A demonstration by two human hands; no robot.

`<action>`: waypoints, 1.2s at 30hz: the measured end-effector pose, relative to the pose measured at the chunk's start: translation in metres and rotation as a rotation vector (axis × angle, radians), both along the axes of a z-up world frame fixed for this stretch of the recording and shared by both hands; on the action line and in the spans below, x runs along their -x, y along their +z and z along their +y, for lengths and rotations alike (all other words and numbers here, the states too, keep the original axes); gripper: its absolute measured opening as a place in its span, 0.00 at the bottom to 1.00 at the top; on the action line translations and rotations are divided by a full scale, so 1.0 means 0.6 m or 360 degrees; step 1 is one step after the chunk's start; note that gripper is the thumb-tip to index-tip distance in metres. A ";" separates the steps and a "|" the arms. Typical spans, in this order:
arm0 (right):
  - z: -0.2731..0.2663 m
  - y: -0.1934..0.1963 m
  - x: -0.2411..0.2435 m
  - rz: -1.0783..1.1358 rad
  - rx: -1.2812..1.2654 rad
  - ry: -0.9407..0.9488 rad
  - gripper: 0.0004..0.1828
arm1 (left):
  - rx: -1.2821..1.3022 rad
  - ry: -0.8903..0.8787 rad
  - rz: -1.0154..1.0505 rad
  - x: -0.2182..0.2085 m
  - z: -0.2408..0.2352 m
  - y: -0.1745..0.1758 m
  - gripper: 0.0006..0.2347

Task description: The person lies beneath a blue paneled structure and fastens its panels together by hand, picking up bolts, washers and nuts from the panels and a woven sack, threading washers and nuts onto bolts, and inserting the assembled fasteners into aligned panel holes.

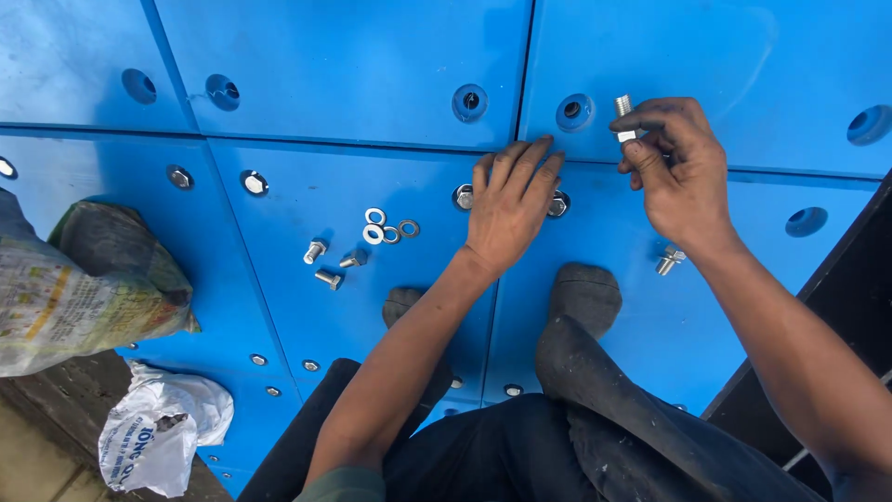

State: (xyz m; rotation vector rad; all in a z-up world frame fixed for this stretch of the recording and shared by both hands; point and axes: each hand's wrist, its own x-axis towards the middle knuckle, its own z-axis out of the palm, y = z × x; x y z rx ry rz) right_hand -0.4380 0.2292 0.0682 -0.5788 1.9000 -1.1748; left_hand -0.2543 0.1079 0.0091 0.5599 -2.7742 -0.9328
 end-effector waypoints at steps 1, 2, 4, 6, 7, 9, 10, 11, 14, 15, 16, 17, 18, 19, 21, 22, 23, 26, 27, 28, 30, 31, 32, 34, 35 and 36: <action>0.002 -0.008 -0.001 0.0031 -0.0029 0.0018 0.09 | 0.0010 0.0059 -0.0011 0.003 0.005 -0.009 0.15; 0.005 -0.015 -0.004 0.0061 -0.0058 0.0036 0.09 | 0.0020 0.0118 -0.0023 0.004 0.011 -0.018 0.15; -0.011 -0.011 -0.001 0.0024 -0.0141 0.0068 0.09 | 0.0053 0.0148 0.0037 -0.003 0.020 -0.038 0.15; -0.030 -0.012 0.002 -0.0027 -0.0219 0.0137 0.09 | 0.0095 0.0215 0.0079 -0.006 0.024 -0.049 0.16; -0.037 -0.015 0.002 0.0051 -0.0300 0.0223 0.09 | 0.0127 0.0195 0.0102 -0.008 0.024 -0.051 0.16; -0.046 -0.024 0.003 0.0128 -0.0379 0.0354 0.10 | 0.0158 0.0218 0.0114 -0.012 0.023 -0.052 0.16; -0.047 -0.030 0.005 0.0389 -0.0288 0.0527 0.08 | 0.0125 0.0180 0.0099 -0.014 0.023 -0.050 0.16; -0.050 -0.038 0.011 0.0657 -0.0179 0.0701 0.07 | 0.0100 0.0143 0.0097 -0.012 0.020 -0.052 0.16; -0.067 -0.040 0.010 0.0835 -0.0232 0.0894 0.06 | 0.0122 0.0153 0.0105 -0.014 0.023 -0.056 0.16; -0.079 -0.032 0.007 0.0838 -0.0229 0.0923 0.06 | 0.0119 0.0181 0.0106 -0.014 0.024 -0.058 0.16; -0.089 -0.024 0.003 0.0837 -0.0293 0.0899 0.08 | 0.0111 0.0182 0.0116 -0.014 0.026 -0.060 0.15; -0.099 -0.015 -0.001 0.0835 -0.0359 0.0872 0.10 | 0.0101 0.0178 0.0126 -0.015 0.028 -0.061 0.14; -0.101 -0.013 -0.003 0.0838 -0.0360 0.0897 0.10 | 0.0095 0.0202 0.0126 -0.017 0.030 -0.063 0.14; -0.104 -0.009 -0.004 0.0878 -0.0370 0.0807 0.10 | 0.0105 0.0186 0.0123 -0.017 0.031 -0.065 0.14; -0.089 -0.024 0.008 0.0931 -0.0372 0.0735 0.09 | 0.0119 0.0192 0.0129 -0.017 0.036 -0.072 0.15; -0.071 -0.043 0.021 0.0955 -0.0309 0.0752 0.08 | 0.0114 0.0190 0.0136 -0.016 0.039 -0.077 0.15; -0.052 -0.061 0.033 0.0962 -0.0251 0.0776 0.07 | 0.0101 0.0190 0.0131 -0.019 0.046 -0.079 0.16; -0.052 -0.059 0.030 0.1040 -0.0165 0.0852 0.06 | 0.0129 0.0162 0.0045 -0.021 0.056 -0.085 0.17; -0.061 -0.046 0.024 0.1036 -0.0151 0.0862 0.06 | 0.0138 0.0175 0.0038 -0.026 0.059 -0.077 0.17; -0.070 -0.033 0.020 0.1222 -0.0078 0.0989 0.04 | 0.0086 0.0167 0.0001 -0.029 0.061 -0.070 0.18; -0.085 -0.012 0.010 0.1399 -0.0001 0.1110 0.04 | 0.0032 0.0156 -0.0044 -0.039 0.068 -0.061 0.19; -0.092 -0.003 0.006 0.1535 -0.0012 0.1199 0.08 | 0.0040 0.0153 -0.0107 -0.045 0.073 -0.059 0.19; -0.098 0.006 0.004 0.1671 -0.0022 0.1287 0.13 | 0.0048 0.0151 -0.0169 -0.049 0.078 -0.058 0.20; -0.101 0.003 0.009 0.1733 -0.0049 0.1343 0.12 | -0.0023 0.0175 -0.0135 -0.052 0.090 -0.066 0.20; -0.098 0.002 0.011 0.1800 -0.0082 0.1400 0.11 | -0.0097 0.0198 -0.0095 -0.053 0.099 -0.070 0.21; -0.103 0.004 0.011 0.1796 -0.0095 0.1398 0.11 | -0.0106 0.0190 -0.0094 -0.058 0.094 -0.061 0.21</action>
